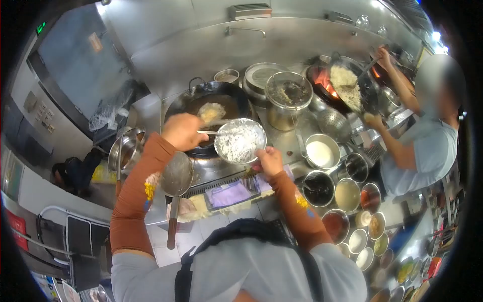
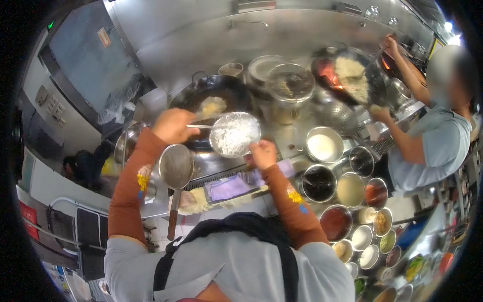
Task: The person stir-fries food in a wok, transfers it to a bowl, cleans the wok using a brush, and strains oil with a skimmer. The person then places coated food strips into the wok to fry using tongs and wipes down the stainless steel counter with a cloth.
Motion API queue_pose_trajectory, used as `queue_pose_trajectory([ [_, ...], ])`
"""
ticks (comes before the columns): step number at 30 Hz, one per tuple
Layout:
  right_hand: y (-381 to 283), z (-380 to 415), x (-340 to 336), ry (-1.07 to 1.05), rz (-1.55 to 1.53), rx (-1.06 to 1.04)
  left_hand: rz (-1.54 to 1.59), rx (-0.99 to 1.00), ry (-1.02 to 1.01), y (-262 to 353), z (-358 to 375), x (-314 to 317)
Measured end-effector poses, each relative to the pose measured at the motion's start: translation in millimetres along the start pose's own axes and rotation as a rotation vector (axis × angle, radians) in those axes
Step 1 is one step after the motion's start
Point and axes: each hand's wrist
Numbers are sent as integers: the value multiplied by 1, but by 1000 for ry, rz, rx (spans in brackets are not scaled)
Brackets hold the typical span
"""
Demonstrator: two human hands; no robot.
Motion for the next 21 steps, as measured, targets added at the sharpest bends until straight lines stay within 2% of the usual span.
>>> queue_pose_trajectory([
  [1, -5, 3, 3, -14, 3, -5, -14, 2, -99, 7, 4, 9],
  [6, -6, 2, 13, -55, 10, -2, -107, 72, -150, 23, 20, 39],
  [13, -5, 3, 8, -41, -38, 27, -100, 17, 193, 2, 41, -3],
  [16, -8, 2, 8, -19, -41, 37, -37, 78, 377, -4, 42, -19],
  [19, -13, -1, 8, -3, -31, 17, 29, 128, 412, -9, 38, -17],
  [21, -16, -1, 8, -1, -22, 13, 85, 127, 339, -8, 32, -9],
])
Point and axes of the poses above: each hand's wrist, its own z-axis away from the middle knuckle, its own x-axis out of the palm, y = z × x, and after that the axes turned 12 degrees about z, right-handed
